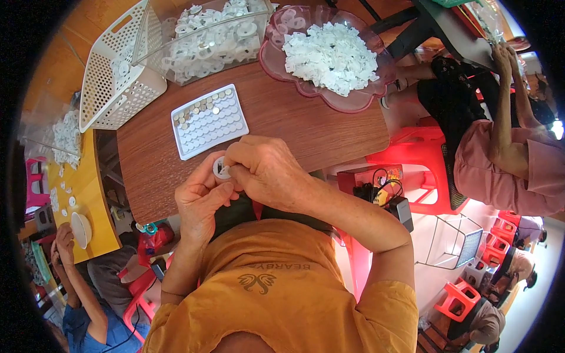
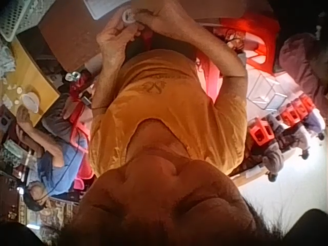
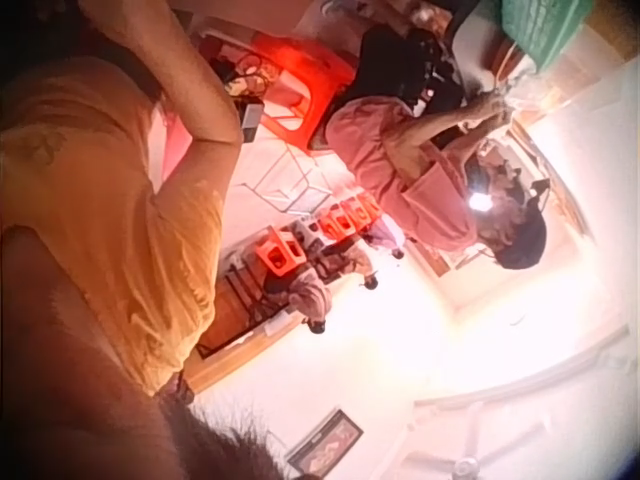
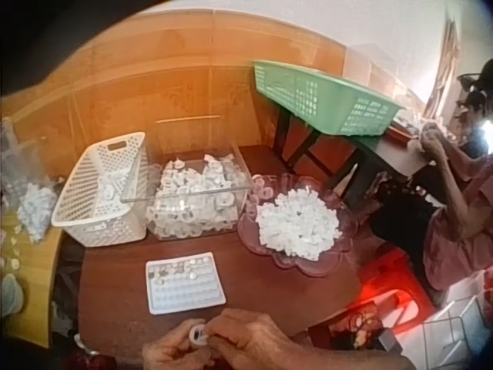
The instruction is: The person assembles small plastic components with metal parts by hand, taking plastic housings and metal contacts from component trays and a plastic container and fitting them together.
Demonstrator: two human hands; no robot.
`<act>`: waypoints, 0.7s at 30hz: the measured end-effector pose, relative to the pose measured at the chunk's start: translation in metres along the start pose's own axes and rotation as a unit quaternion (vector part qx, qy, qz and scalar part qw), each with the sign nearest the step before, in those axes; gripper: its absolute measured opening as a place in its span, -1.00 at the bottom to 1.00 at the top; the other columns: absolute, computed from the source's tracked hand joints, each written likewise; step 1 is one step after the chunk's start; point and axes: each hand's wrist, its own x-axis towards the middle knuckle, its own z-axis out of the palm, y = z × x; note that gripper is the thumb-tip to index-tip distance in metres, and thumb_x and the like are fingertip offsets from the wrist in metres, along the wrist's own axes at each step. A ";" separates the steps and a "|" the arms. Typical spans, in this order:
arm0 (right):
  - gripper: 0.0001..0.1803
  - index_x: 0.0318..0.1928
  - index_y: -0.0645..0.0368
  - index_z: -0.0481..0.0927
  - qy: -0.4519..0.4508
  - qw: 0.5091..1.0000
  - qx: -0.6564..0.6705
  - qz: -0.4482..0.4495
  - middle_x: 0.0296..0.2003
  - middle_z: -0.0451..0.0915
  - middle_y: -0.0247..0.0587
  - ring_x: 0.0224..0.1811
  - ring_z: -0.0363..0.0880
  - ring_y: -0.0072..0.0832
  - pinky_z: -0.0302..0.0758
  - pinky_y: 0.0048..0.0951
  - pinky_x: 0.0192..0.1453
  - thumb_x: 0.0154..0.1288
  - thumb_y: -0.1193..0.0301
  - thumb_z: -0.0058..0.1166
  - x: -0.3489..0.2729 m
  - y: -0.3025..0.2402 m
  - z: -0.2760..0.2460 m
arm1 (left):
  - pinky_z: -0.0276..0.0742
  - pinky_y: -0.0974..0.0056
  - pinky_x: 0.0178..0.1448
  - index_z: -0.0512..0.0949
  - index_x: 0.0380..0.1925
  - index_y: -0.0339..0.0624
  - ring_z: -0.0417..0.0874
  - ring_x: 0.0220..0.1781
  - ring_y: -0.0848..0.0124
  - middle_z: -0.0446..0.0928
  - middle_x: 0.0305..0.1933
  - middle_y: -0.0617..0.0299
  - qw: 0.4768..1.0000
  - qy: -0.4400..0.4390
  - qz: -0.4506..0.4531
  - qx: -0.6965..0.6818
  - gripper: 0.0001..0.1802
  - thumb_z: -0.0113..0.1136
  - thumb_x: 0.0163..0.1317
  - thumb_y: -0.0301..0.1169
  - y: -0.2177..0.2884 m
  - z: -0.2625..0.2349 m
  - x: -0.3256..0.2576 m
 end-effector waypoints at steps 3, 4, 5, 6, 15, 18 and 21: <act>-0.87 -0.35 0.23 0.54 -0.005 1.000 0.007 -0.015 -0.47 0.53 -0.15 -0.43 0.54 -0.26 0.44 -0.37 -0.38 0.03 0.63 0.15 0.002 0.001 0.002 | 0.47 0.49 -0.15 0.28 0.18 -0.38 0.54 -0.21 0.57 0.52 -0.13 0.21 1.000 -0.011 0.000 -0.007 -0.51 0.05 0.22 -0.62 0.001 0.001 0.001; -0.86 -0.34 0.23 0.54 -0.003 1.000 0.019 -0.023 -0.47 0.53 -0.15 -0.43 0.54 -0.25 0.45 -0.36 -0.38 0.02 0.62 0.16 0.002 0.002 0.002 | 0.46 0.50 -0.16 0.28 0.18 -0.38 0.54 -0.22 0.57 0.52 -0.14 0.21 1.000 -0.018 0.002 -0.010 -0.51 0.05 0.21 -0.63 0.002 0.000 0.002; -0.86 -0.34 0.23 0.54 -0.003 1.000 0.019 -0.023 -0.47 0.53 -0.15 -0.43 0.54 -0.25 0.45 -0.36 -0.38 0.02 0.62 0.16 0.003 0.003 0.002 | 0.46 0.50 -0.16 0.28 0.18 -0.38 0.54 -0.22 0.57 0.52 -0.14 0.21 1.000 -0.017 0.002 -0.010 -0.51 0.05 0.21 -0.63 0.001 0.000 0.002; -0.85 -0.34 0.23 0.53 -0.006 0.999 0.015 -0.033 -0.46 0.54 -0.15 -0.42 0.55 -0.25 0.45 -0.36 -0.38 0.02 0.62 0.16 0.003 0.004 0.002 | 0.46 0.51 -0.19 0.29 0.17 -0.37 0.54 -0.23 0.58 0.53 -0.17 0.22 1.000 -0.010 0.001 -0.009 -0.52 0.04 0.21 -0.63 0.001 0.000 0.002; -0.78 -0.31 0.21 0.53 -0.002 0.993 -0.056 -0.100 -0.50 0.49 -0.17 -0.42 0.49 -0.21 0.41 -0.30 -0.41 -0.05 0.63 0.17 0.005 0.005 0.000 | 0.42 0.57 -0.32 0.36 0.14 -0.29 0.53 -0.36 0.62 0.57 -0.31 0.25 1.000 0.011 -0.017 0.008 -0.55 0.05 0.21 -0.61 0.003 0.001 0.003; -0.76 -0.30 0.20 0.52 0.008 0.992 -0.070 -0.109 -0.50 0.46 -0.17 -0.42 0.47 -0.20 0.40 -0.28 -0.41 -0.07 0.63 0.16 0.005 0.005 0.000 | 0.41 0.57 -0.35 0.37 0.14 -0.28 0.53 -0.38 0.62 0.58 -0.33 0.25 1.000 0.012 -0.024 0.006 -0.55 0.06 0.20 -0.60 0.004 0.001 0.003; -0.76 -0.30 0.20 0.52 0.009 0.991 -0.064 -0.120 -0.50 0.45 -0.16 -0.42 0.46 -0.20 0.40 -0.28 -0.42 -0.08 0.63 0.16 0.006 0.006 0.000 | 0.40 0.57 -0.36 0.38 0.13 -0.28 0.53 -0.40 0.62 0.58 -0.35 0.25 1.000 0.015 -0.023 0.008 -0.55 0.06 0.20 -0.60 0.003 0.001 0.003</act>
